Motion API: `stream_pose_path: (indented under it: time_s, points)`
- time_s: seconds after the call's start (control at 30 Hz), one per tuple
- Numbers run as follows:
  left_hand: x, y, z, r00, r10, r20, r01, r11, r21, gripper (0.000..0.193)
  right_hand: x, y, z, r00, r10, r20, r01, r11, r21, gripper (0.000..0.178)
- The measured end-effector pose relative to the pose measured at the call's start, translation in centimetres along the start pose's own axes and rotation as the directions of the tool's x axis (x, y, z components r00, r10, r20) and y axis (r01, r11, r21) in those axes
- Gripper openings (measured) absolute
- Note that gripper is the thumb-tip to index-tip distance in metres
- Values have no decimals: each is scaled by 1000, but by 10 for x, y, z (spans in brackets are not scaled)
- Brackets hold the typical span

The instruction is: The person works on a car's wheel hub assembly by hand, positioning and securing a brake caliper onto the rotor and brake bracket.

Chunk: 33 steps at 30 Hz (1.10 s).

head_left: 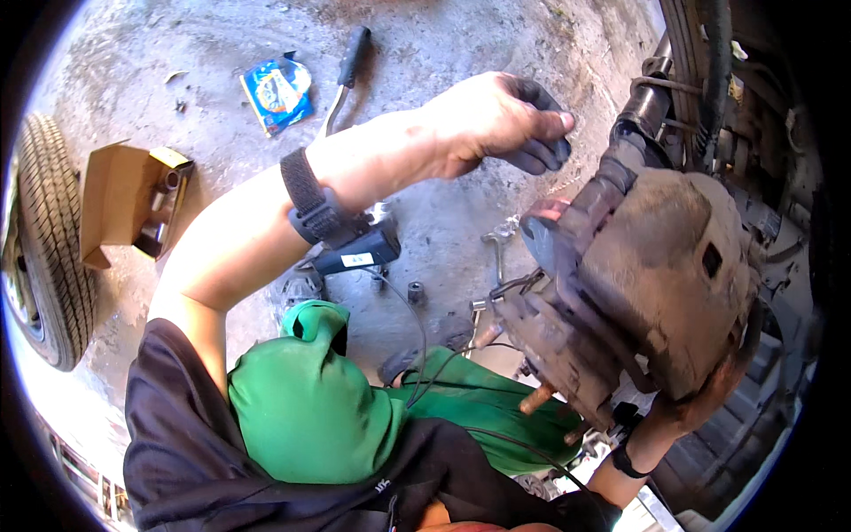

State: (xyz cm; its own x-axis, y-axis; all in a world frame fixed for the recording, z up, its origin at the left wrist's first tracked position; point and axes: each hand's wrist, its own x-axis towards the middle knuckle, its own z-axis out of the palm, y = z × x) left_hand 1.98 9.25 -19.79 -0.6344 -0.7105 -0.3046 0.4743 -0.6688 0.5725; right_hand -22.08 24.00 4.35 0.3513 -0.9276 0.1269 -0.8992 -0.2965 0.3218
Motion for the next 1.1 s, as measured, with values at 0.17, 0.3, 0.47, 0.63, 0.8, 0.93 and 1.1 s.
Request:
stream_pose_path:
  time_s: [0.17, 0.3, 0.47, 0.63, 0.8, 0.93, 1.1]
  points:
    - [21, -11, 6, 989, -70, 129, 79, 995, -67, 27, -37, 10, -8, 988, 86, 128, -78, 995, -63, 75]
    - [38, -25, 12, 957, -78, 278, 107, 990, -89, 26, -46, 11, -5, 918, 384, 96, -395, 909, 135, 74]
    - [46, -26, 15, 880, -176, 441, 267, 951, -154, 26, -60, -4, -17, 824, 550, 134, -567, 803, 187, 71]
    - [54, -26, 13, 821, -154, 549, 239, 967, -86, 32, -60, -14, -29, 762, 628, 155, -647, 740, 184, 69]
    - [55, -35, 14, 818, -99, 567, 235, 957, -172, 32, -57, -22, -27, 735, 661, 154, -678, 706, 206, 67]
    - [49, -32, 21, 868, -81, 489, 123, 991, -56, 31, -57, -21, -25, 730, 668, 142, -679, 688, 255, 65]
    - [46, -31, 19, 851, -187, 491, 285, 949, -132, 35, -55, -17, -20, 724, 678, 123, -673, 657, 341, 63]
